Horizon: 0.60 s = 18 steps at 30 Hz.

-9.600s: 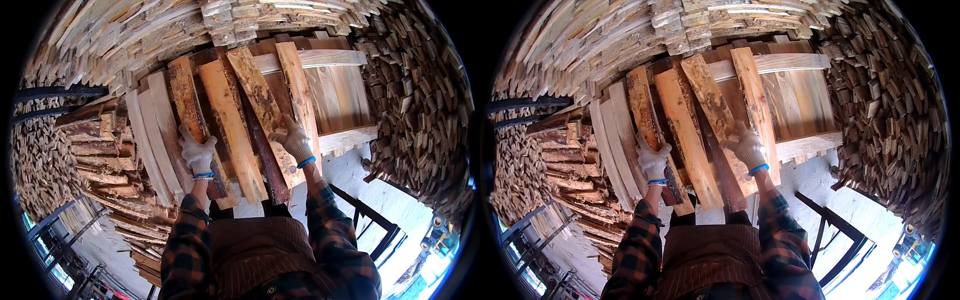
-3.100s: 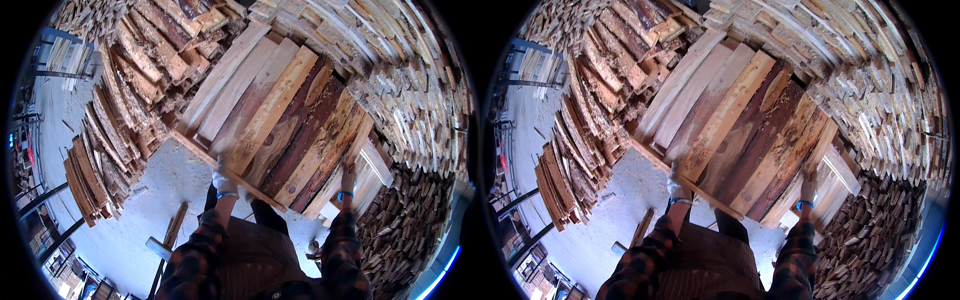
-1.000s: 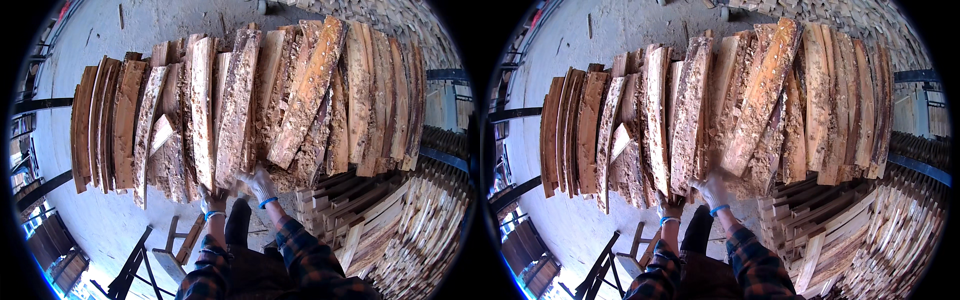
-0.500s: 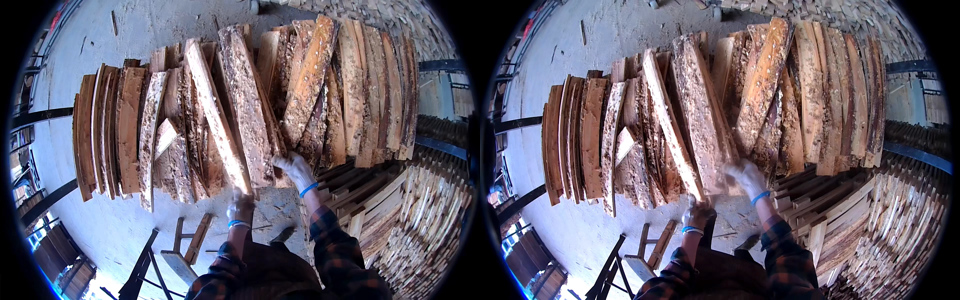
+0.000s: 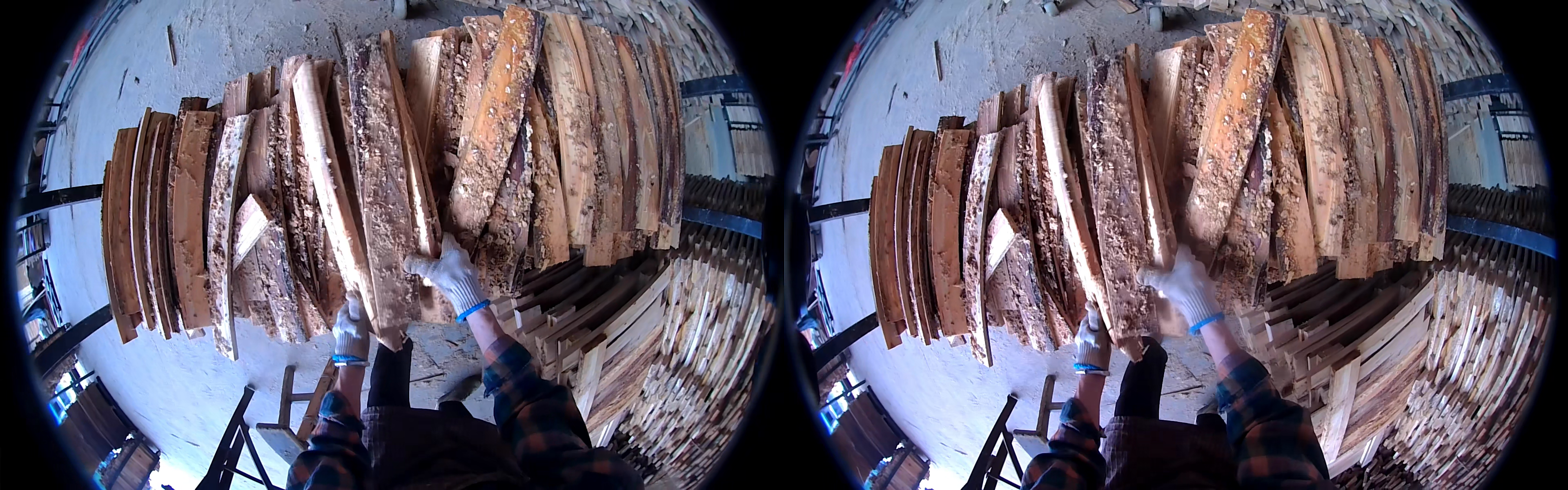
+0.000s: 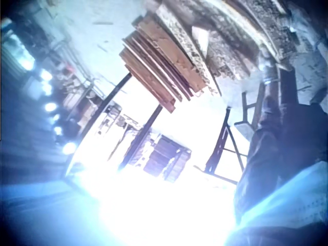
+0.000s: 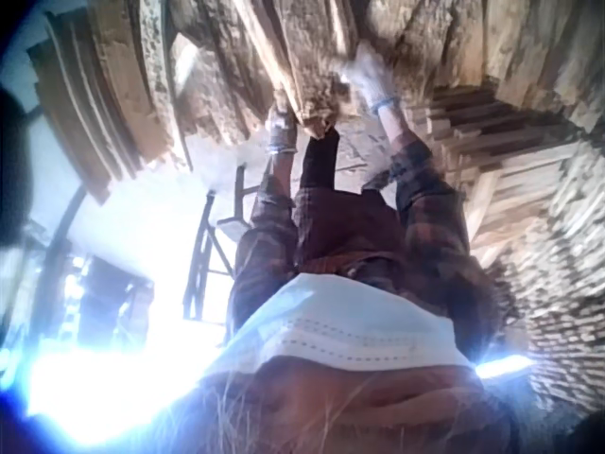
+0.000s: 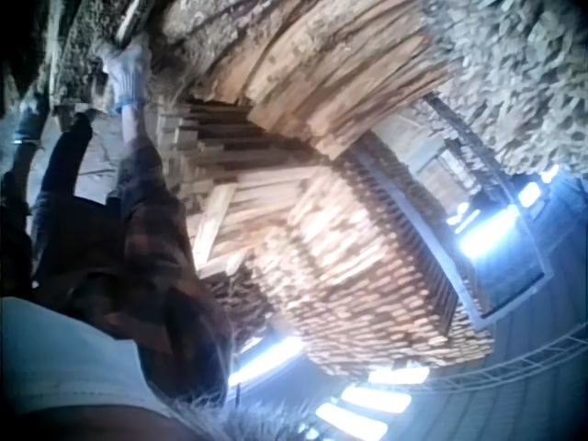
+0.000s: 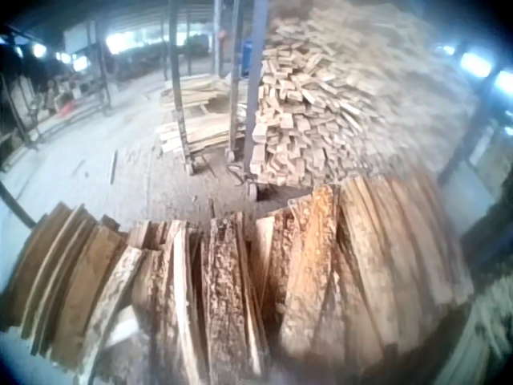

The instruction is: The person repeatedly picks up wooden planks from a large pile and stacks them onto a metal rack. The worker wears gloves and a plaid shirt, handling the lumber one piece at a time to build a neat stack.

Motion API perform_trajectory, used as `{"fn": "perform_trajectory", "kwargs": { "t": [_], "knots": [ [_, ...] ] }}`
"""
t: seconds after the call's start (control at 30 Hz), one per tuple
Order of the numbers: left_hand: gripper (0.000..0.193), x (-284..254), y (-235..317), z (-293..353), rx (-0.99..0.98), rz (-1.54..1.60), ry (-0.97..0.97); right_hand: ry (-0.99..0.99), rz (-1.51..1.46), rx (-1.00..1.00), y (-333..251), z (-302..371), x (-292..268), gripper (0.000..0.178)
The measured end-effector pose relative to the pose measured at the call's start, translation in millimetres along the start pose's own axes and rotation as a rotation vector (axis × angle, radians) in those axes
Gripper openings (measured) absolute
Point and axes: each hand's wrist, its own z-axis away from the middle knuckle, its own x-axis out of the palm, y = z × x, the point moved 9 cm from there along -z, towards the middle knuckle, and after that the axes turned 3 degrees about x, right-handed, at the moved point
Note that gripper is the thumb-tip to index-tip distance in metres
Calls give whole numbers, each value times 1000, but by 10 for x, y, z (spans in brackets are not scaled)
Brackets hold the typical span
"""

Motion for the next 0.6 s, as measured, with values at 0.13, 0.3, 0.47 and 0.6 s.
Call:
{"fn": "perform_trajectory", "kwargs": {
  "t": [0.13, 0.3, 0.47, 0.6],
  "knots": [
    [38, 129, -808, 298, -3, -40, -42, -235, -405, 84, 997, -47, 704, 86],
    [39, 361, -1640, 254, 128, -83, -151, -382, -758, 240, 2027, -23, 1117, 82],
    [48, 520, -1971, -79, 378, 166, -177, -206, -302, -170, 817, 357, 669, 44],
    [46, 614, -1288, 198, 814, -341, -344, -201, -416, -121, 831, 308, 522, 54]
  ]
}}
